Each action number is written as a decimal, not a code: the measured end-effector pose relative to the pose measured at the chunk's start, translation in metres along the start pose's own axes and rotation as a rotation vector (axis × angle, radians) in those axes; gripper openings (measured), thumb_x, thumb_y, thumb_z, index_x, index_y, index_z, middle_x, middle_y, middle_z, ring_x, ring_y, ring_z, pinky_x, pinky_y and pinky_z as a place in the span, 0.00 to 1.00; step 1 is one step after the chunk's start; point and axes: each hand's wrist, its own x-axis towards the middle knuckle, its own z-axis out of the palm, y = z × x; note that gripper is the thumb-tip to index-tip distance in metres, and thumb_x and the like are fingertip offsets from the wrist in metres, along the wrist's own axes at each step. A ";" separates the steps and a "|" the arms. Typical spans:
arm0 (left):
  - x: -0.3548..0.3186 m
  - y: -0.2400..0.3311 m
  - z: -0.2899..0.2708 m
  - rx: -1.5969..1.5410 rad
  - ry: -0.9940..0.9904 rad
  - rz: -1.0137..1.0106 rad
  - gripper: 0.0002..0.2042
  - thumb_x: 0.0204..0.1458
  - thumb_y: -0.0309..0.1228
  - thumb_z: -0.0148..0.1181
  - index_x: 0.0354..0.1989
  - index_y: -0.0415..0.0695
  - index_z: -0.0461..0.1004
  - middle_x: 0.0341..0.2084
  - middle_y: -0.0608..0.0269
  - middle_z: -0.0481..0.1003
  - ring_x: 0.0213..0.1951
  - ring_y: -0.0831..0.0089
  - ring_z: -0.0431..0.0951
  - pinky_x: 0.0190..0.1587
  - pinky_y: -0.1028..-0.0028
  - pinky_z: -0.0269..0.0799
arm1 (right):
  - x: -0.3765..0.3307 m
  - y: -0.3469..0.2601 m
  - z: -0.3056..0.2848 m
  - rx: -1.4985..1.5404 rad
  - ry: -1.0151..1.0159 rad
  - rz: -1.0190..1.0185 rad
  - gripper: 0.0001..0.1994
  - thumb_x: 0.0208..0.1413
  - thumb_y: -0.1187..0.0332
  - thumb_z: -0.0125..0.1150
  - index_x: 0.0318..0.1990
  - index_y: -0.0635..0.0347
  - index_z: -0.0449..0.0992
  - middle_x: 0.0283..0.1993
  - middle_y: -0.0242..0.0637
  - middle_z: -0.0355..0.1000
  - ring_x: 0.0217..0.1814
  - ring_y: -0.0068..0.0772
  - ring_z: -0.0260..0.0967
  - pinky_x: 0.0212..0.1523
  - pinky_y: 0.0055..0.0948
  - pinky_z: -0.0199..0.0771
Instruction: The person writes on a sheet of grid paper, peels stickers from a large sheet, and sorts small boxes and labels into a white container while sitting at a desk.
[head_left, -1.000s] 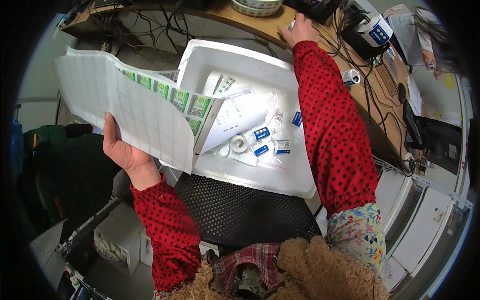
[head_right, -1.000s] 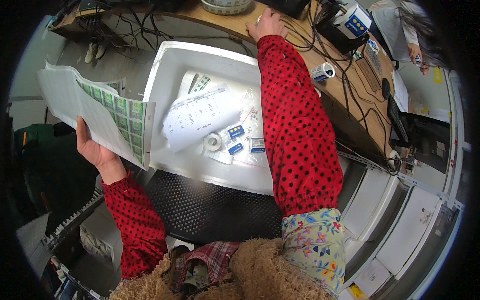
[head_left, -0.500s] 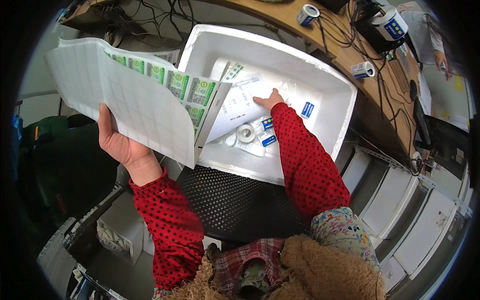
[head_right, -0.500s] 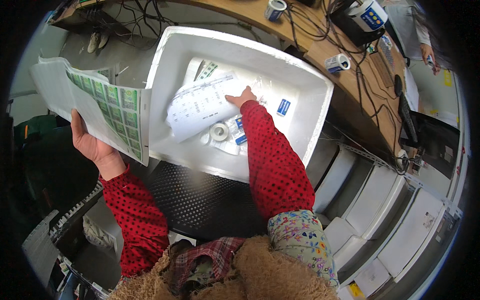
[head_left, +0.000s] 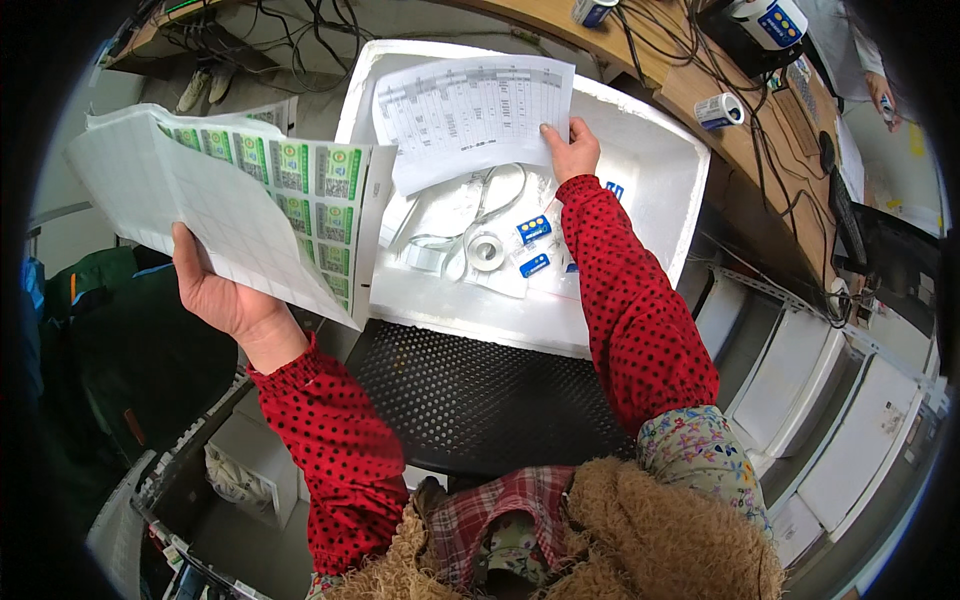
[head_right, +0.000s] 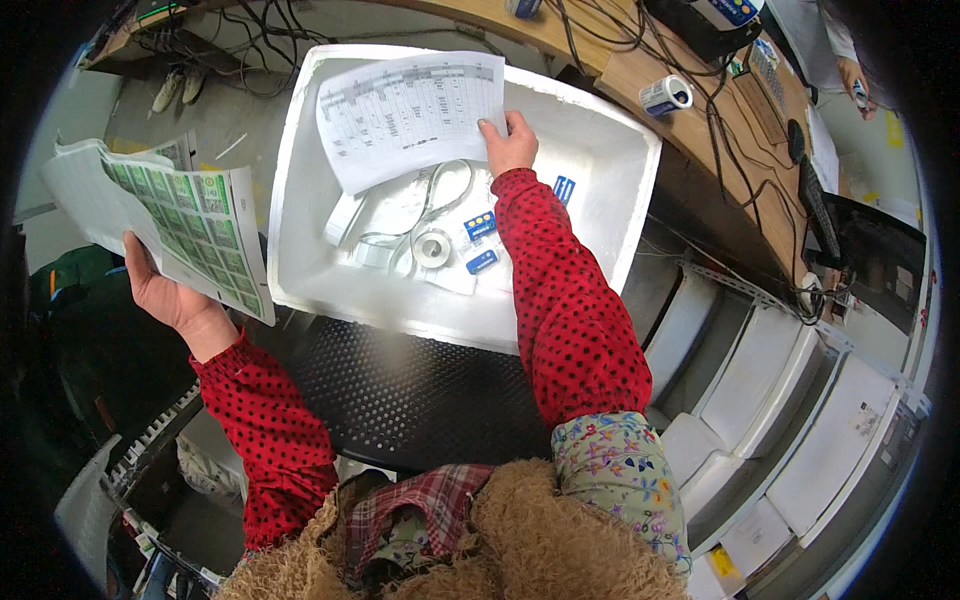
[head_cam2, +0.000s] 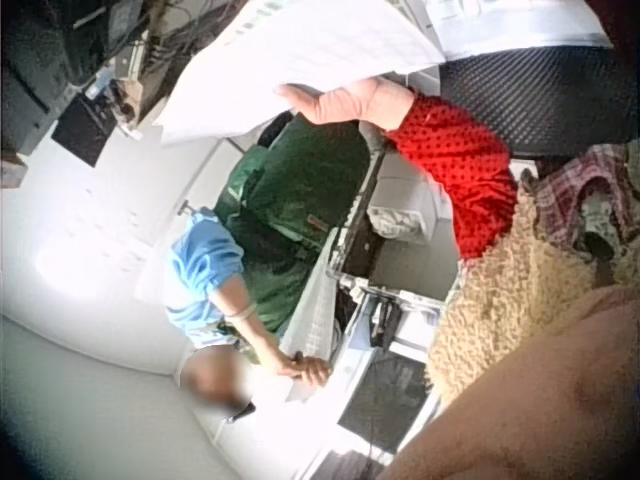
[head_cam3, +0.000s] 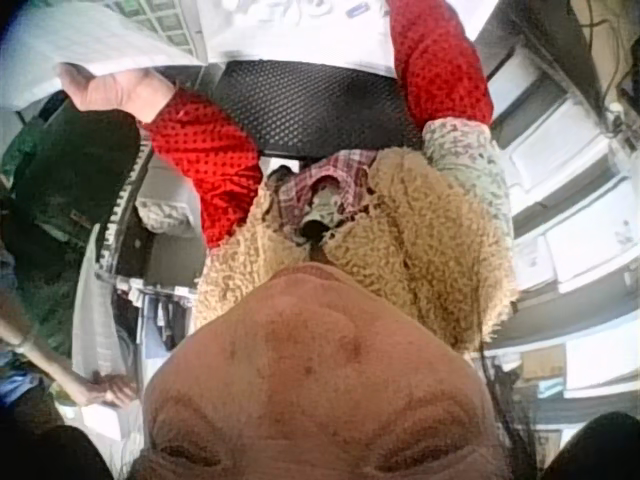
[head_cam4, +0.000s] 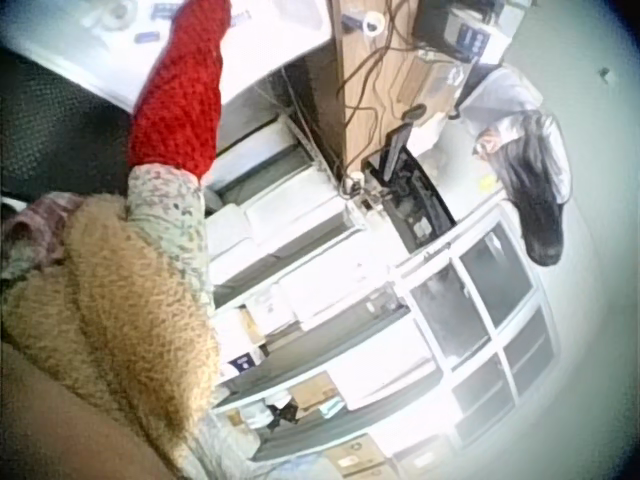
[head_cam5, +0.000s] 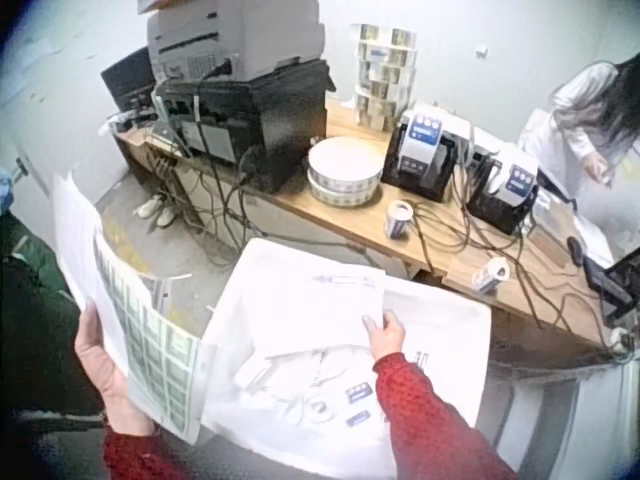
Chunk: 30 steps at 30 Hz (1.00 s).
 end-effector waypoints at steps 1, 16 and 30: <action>-0.001 0.003 -0.001 -0.008 -0.006 -0.010 0.18 0.57 0.29 0.53 0.54 0.33 0.68 0.53 0.49 0.71 0.55 0.56 0.71 0.60 0.55 0.64 | -0.005 0.001 0.002 -0.040 -0.003 0.026 0.16 0.43 0.66 0.70 0.37 0.66 0.75 0.28 0.42 0.74 0.29 0.41 0.70 0.34 0.34 0.71; 0.001 -0.002 0.002 -0.079 -0.065 -0.049 0.17 0.57 0.28 0.53 0.54 0.33 0.68 0.53 0.50 0.71 0.56 0.55 0.70 0.60 0.53 0.63 | -0.188 0.001 0.016 -0.605 -0.623 -0.452 0.35 0.36 0.58 0.72 0.56 0.56 0.66 0.49 0.44 0.65 0.50 0.49 0.63 0.47 0.42 0.66; 0.000 -0.001 0.001 -0.080 -0.036 -0.040 0.16 0.57 0.28 0.52 0.52 0.32 0.69 0.52 0.50 0.72 0.55 0.57 0.71 0.59 0.57 0.64 | -0.143 0.042 -0.011 0.202 -0.819 0.237 0.35 0.39 0.83 0.67 0.57 0.62 0.58 0.54 0.39 0.66 0.56 0.31 0.66 0.58 0.29 0.69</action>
